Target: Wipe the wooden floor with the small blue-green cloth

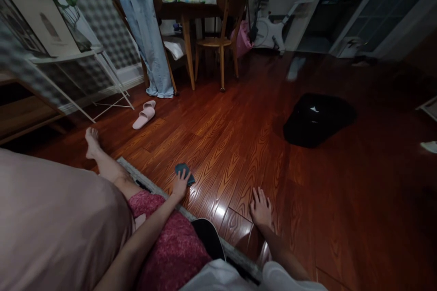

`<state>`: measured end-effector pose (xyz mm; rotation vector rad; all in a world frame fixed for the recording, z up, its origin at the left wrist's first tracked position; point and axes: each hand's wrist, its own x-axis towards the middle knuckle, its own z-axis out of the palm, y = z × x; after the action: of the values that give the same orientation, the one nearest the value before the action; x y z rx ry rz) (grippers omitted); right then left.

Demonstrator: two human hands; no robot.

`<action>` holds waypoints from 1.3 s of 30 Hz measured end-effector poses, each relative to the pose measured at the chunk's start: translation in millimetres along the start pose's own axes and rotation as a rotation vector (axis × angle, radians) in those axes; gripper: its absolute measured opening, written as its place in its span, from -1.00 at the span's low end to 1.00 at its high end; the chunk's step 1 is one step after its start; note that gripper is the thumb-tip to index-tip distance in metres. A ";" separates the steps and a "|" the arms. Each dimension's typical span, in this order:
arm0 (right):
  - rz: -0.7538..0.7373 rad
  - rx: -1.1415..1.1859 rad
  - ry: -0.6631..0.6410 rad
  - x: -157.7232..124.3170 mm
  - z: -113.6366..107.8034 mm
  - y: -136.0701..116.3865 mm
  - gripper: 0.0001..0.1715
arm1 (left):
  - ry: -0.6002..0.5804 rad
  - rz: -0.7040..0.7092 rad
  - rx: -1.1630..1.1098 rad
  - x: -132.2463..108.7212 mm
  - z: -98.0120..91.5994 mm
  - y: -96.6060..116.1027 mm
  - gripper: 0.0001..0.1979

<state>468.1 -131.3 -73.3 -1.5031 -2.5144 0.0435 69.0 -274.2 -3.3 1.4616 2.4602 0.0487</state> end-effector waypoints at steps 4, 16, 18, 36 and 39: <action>0.005 -0.009 0.005 0.0 1.0 0.5 -0.27 | -0.151 0.433 0.039 -9.0 17.8 51.7 -0.24; -0.004 0.000 0.036 0.2 2.7 1.0 -0.27 | -0.025 -0.098 0.029 4.3 -9.2 0.4 -0.25; -0.004 0.004 0.038 0.0 3.4 1.2 -0.25 | 0.032 -0.330 0.004 2.6 -13.5 -21.7 -0.24; 0.008 -0.007 0.052 1.1 4.0 -0.1 -0.28 | -0.274 0.701 -0.029 -17.5 38.3 88.8 -0.08; 0.012 0.000 0.043 1.9 4.5 0.5 -0.27 | -0.259 0.601 -0.029 -12.4 25.5 75.0 -0.06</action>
<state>466.8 -129.1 -77.4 -1.5027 -2.4728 0.0128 145.2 -251.2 -12.4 1.9965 1.7456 0.0134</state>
